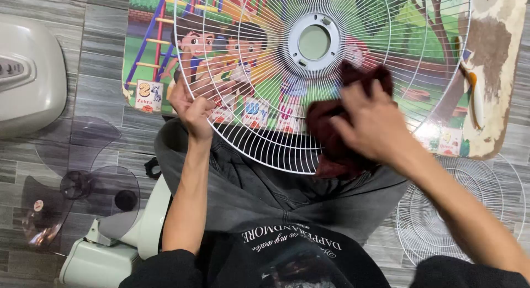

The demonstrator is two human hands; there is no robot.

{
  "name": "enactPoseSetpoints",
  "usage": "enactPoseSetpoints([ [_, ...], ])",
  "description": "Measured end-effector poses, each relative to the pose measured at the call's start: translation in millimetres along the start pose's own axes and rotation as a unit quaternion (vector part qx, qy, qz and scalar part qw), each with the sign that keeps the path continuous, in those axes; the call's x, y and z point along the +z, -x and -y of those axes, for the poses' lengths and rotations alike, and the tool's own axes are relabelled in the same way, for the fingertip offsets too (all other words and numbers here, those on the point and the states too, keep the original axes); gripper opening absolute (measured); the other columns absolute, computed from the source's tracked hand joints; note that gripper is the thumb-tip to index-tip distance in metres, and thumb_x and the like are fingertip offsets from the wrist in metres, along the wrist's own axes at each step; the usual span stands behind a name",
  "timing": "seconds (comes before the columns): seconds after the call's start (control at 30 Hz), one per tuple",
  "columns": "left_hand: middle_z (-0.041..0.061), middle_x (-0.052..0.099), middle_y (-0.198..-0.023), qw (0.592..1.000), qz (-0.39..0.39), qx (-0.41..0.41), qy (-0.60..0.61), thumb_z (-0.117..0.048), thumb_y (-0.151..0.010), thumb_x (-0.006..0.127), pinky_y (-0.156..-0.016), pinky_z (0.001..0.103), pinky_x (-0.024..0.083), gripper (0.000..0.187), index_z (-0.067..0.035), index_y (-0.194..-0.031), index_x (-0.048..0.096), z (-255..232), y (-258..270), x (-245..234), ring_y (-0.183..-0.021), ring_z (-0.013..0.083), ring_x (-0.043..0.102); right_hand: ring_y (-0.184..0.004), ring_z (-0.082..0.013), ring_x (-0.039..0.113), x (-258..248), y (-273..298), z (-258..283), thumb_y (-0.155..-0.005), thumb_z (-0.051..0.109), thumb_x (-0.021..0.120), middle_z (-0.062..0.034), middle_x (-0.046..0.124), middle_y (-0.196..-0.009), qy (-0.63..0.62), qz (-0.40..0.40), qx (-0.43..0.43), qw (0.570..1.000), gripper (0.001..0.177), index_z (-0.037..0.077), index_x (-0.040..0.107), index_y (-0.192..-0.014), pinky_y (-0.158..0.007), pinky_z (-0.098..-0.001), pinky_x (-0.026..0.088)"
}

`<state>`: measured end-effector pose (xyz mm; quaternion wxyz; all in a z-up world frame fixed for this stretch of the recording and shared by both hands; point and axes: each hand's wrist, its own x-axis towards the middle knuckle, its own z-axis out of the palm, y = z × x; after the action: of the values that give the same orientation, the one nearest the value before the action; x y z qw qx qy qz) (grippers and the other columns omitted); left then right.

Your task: Wiping a metal fan guard with a cloth to remove dust and dirt

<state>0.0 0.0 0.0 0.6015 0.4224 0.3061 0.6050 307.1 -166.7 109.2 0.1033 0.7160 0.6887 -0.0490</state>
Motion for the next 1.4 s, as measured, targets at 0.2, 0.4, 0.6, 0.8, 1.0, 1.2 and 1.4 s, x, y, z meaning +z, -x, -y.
enactPoseSetpoints([
  [0.2,0.013,0.06,-0.147,0.986,0.043,0.069,-0.148,0.005,-0.065,0.045,-0.077,0.021,0.052,0.086,-0.004,-0.151,0.049,0.0,5.7,4.6,-0.096,0.0157,0.06,-0.138,-0.0513,0.045,-15.0,-29.9,58.1,-0.085,0.013,0.067,-0.0256,0.063,-0.137,-0.254,-0.041,-0.202,0.945,0.057,0.0,0.058,-0.14,-0.111,-0.0566,0.042],
  [0.4,0.021,0.056,-0.152,0.987,0.041,0.085,-0.131,0.008,-0.071,0.042,-0.048,0.016,0.04,0.081,-0.001,-0.151,0.048,0.9,3.9,2.6,-0.074,0.0114,0.054,-0.132,-0.0393,0.058,5.9,-11.0,67.0,-0.096,0.033,0.062,-0.0242,0.065,-0.135,-0.145,-0.162,-0.184,0.959,0.052,-0.002,0.063,-0.134,-0.113,-0.0433,0.044],
  [0.6,0.02,0.051,-0.159,0.982,0.059,0.104,-0.147,0.008,-0.072,0.044,-0.072,0.02,0.053,0.084,-0.004,-0.155,0.045,5.5,2.2,-3.5,-0.076,0.0095,0.056,-0.137,-0.0468,0.051,9.7,0.0,11.4,-0.1,0.064,0.049,-0.0348,0.056,-0.142,-0.025,-0.07,0.079,0.994,0.087,-0.011,0.053,-0.143,-0.112,-0.0511,0.041],
  [0.8,0.02,0.051,-0.157,0.976,0.041,0.115,-0.182,0.006,-0.079,0.044,-0.041,0.017,0.028,0.076,-0.008,-0.153,0.046,5.3,4.4,-1.0,-0.05,0.0072,0.03,-0.143,-0.0553,0.037,13.4,-30.8,-19.5,-0.104,0.057,0.048,-0.0465,0.037,-0.151,-0.052,-0.083,0.104,0.99,0.092,-0.023,0.035,-0.148,-0.118,-0.0548,0.027],
  [1.0,0.018,0.051,-0.154,0.99,0.034,0.072,-0.117,0.006,-0.061,0.041,-0.113,0.029,0.048,0.087,0.003,-0.148,0.049,3.8,4.2,0.5,-0.137,0.0268,0.056,-0.113,-0.0412,0.068,40.1,13.0,9.7,-0.091,0.052,0.059,-0.0244,0.071,-0.123,0.02,-0.079,0.034,0.996,0.062,0.0,0.07,-0.123,-0.106,-0.051,0.046],
  [1.2,0.025,0.07,-0.092,0.999,-0.039,0.006,0.023,0.002,-0.051,0.055,-0.069,0.041,0.065,0.08,0.003,-0.132,0.057,13.8,-2.3,-8.8,-0.08,0.0337,0.076,-0.112,-0.0436,0.067,-21.5,-3.4,58.0,-0.091,0.015,0.065,-0.0172,0.076,-0.114,-0.285,-0.063,-0.07,0.954,0.031,0.003,0.075,-0.117,-0.097,-0.0504,0.05],
  [1.4,0.018,0.07,-0.128,0.99,0.019,0.053,-0.127,0.004,-0.066,0.046,-0.034,0.02,0.025,0.079,-0.004,-0.144,0.055,-0.1,5.6,3.7,-0.047,0.0068,0.035,-0.103,-0.0307,0.07,8.2,-22.0,55.7,-0.081,0.019,0.08,-0.0089,0.075,-0.108,-0.214,-0.164,-0.033,0.962,0.05,0.01,0.068,-0.129,-0.088,-0.0414,0.057],
])
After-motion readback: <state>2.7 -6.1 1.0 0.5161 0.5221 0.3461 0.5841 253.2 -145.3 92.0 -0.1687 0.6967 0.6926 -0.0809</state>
